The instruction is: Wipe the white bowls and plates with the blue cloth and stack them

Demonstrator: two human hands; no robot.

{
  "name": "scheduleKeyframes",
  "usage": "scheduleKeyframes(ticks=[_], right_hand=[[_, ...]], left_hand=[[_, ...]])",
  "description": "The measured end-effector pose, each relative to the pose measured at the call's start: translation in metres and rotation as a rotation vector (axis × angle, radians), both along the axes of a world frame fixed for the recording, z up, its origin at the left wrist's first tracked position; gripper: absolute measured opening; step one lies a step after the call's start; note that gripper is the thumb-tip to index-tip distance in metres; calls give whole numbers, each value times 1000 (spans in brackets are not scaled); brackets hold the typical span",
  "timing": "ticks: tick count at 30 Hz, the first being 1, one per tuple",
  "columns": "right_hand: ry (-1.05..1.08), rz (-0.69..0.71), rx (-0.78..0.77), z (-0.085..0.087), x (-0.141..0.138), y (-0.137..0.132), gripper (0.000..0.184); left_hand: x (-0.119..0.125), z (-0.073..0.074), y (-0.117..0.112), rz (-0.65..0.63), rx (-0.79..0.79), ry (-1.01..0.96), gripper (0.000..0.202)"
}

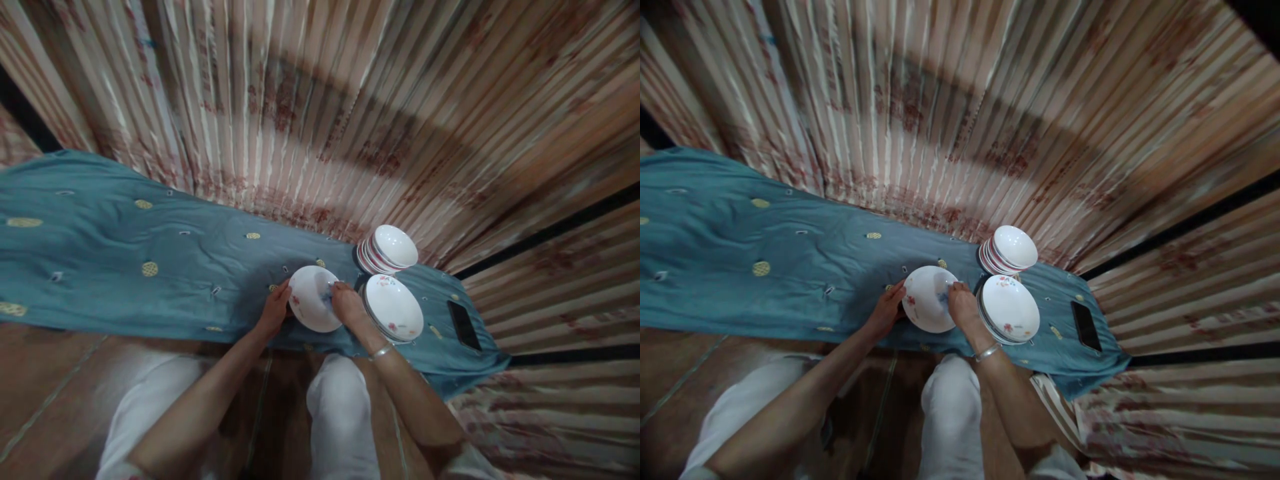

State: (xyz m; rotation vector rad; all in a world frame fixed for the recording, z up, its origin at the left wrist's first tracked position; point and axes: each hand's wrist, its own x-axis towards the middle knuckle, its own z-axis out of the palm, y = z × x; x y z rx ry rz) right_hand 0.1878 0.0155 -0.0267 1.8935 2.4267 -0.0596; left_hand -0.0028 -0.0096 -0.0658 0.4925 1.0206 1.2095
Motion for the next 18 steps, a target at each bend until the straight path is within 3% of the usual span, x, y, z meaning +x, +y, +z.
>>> scheduleKeyframes(ticks=[9,18], right_hand=[[180,-19,111,-19,-42,23,42],[527,110,92,-33,-73,-2,42]], left_hand=[[-1,-3,-1,7,16,-3,47],[0,-7,0,36,20,-19,42]])
